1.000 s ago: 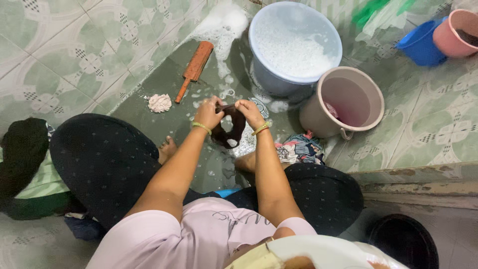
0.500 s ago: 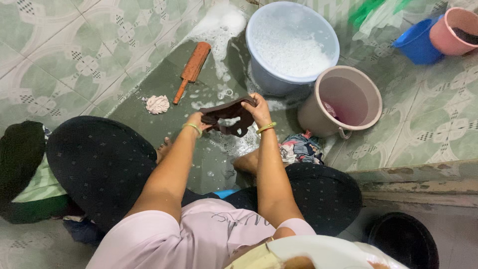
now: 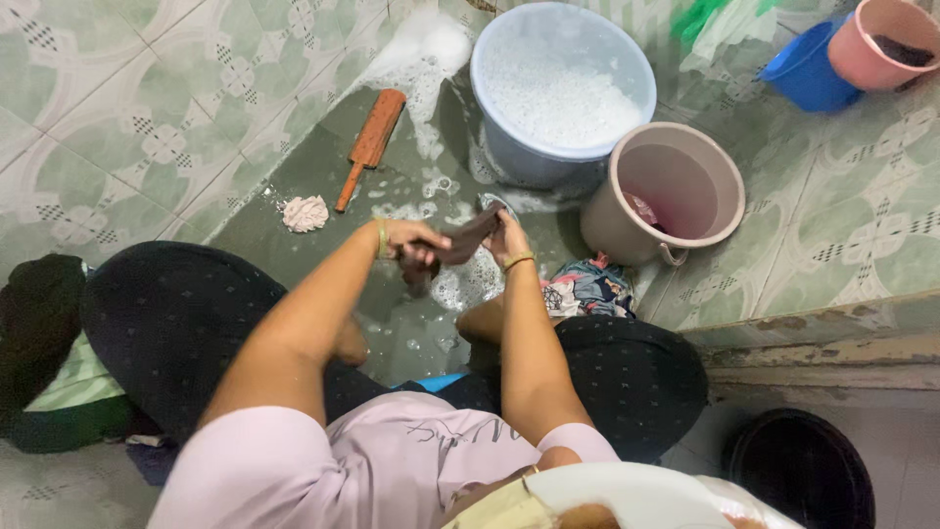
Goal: The person washes clothes by hand in a tiled area, scrubbing items on the floor with soap and rinsing them in a bucket of soapy water. They handle several garments, including a pink cloth, a dark cloth, and a patterned shirt, repeatedly scrubbing and rinsing each piece.
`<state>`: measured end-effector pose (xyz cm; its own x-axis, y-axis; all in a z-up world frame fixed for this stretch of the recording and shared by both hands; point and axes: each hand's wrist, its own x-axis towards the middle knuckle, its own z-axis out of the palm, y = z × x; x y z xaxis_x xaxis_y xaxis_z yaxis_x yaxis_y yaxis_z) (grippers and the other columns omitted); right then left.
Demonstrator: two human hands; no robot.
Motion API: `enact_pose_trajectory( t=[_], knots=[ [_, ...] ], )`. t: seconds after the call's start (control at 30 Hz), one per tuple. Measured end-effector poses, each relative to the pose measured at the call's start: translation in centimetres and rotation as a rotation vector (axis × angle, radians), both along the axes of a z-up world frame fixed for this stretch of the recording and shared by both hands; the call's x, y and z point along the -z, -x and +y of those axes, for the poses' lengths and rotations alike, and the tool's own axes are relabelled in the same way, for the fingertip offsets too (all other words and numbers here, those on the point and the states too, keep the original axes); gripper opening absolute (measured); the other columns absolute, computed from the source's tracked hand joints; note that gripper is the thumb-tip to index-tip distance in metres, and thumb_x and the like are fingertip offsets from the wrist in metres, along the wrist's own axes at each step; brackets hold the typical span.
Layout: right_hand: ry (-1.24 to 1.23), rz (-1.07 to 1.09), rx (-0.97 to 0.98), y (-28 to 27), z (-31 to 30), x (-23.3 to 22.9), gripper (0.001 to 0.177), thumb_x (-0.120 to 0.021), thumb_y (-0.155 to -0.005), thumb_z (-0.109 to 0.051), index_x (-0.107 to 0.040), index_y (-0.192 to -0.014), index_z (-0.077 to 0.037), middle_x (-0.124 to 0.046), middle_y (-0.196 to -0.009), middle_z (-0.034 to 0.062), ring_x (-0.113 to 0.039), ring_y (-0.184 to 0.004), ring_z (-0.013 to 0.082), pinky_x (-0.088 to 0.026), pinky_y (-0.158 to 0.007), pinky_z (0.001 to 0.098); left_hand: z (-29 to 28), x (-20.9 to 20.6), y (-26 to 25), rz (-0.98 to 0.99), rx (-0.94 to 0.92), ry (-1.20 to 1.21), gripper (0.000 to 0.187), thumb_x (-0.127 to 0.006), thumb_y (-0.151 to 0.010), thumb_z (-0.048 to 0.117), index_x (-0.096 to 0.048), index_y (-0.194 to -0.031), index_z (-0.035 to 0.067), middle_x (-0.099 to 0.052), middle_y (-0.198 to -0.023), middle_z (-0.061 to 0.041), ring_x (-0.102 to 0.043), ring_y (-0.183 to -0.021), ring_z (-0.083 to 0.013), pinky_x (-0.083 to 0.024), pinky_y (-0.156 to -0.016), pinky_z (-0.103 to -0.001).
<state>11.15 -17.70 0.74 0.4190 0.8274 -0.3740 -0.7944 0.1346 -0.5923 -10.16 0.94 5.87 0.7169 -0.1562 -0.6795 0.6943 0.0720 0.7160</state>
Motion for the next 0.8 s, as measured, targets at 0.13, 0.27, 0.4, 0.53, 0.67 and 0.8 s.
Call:
enact_pose_trajectory(
  t=[0.13,0.27,0.4,0.53,0.67,0.8],
  knots=[
    [-0.31,-0.087,-0.005,-0.4,-0.5,-1.0,0.024,-0.068,-0.096,-0.024,-0.065,-0.113,-0.008,-0.069,-0.108,0.0054,-0.066,-0.1,0.0203,-0.054,-0.097,0.0373,0.0,2.1,1.6,0.455,0.379,-0.26,0.036,-0.07,-0.094,0.038,-0.073,-0.102,0.003,-0.072,-0.093,-0.009,-0.069,-0.085,-0.0211,-0.06,-0.082,-0.038],
    [0.186,-0.897,-0.475,-0.3,-0.6,-2.2,0.035,-0.077,-0.091,-0.035,-0.073,-0.096,-0.001,-0.07,-0.093,0.0123,-0.061,-0.086,0.0227,-0.05,-0.09,0.0416,3.0,-1.3,3.1,0.318,0.784,-1.276,0.036,-0.071,-0.093,0.029,-0.071,-0.125,0.014,-0.068,-0.127,-0.007,-0.065,-0.116,-0.0264,-0.054,-0.096,-0.047],
    [0.561,-1.531,-0.976,1.8,0.6,-1.3,0.058,-0.075,-0.091,-0.057,-0.075,-0.084,0.001,-0.075,-0.087,0.0208,-0.065,-0.085,0.033,-0.055,-0.088,0.0461,4.4,-7.4,4.9,0.04,0.925,-1.751,0.034,-0.065,-0.094,0.026,-0.07,-0.127,0.018,-0.07,-0.122,-0.008,-0.067,-0.113,-0.0311,-0.055,-0.092,-0.049],
    [0.81,-1.779,-0.925,2.9,1.3,0.0,0.051,-0.065,-0.093,-0.058,-0.077,-0.102,-0.01,-0.071,-0.108,0.0169,-0.067,-0.1,0.0358,-0.051,-0.093,0.0473,4.7,-12.4,6.7,-0.317,0.804,-1.689,0.029,-0.058,-0.096,0.024,-0.07,-0.122,0.021,-0.074,-0.104,-0.011,-0.072,-0.1,-0.0356,-0.058,-0.083,-0.048],
    [0.594,-1.761,-0.622,1.9,0.7,-0.5,0.041,-0.061,-0.094,-0.046,-0.078,-0.106,-0.01,-0.075,-0.106,0.0177,-0.07,-0.1,0.0381,-0.053,-0.092,0.0462,5.5,-13.1,8.1,-0.474,0.517,-1.581,0.027,-0.058,-0.101,0.038,-0.072,-0.114,0.019,-0.073,-0.102,-0.014,-0.069,-0.096,-0.0366,-0.054,-0.086,-0.049],
    [0.61,-1.68,-0.293,1.6,0.0,-2.2,0.031,-0.06,-0.097,-0.034,-0.076,-0.112,-0.012,-0.074,-0.107,0.0187,-0.068,-0.101,0.0406,-0.052,-0.09,0.0473,9.7,-9.5,7.5,-0.644,0.006,-1.312,0.032,-0.061,-0.1,0.037,-0.072,-0.108,0.007,-0.067,-0.11,-0.017,-0.065,-0.099,-0.0369,-0.052,-0.088,-0.047]
  ],
)
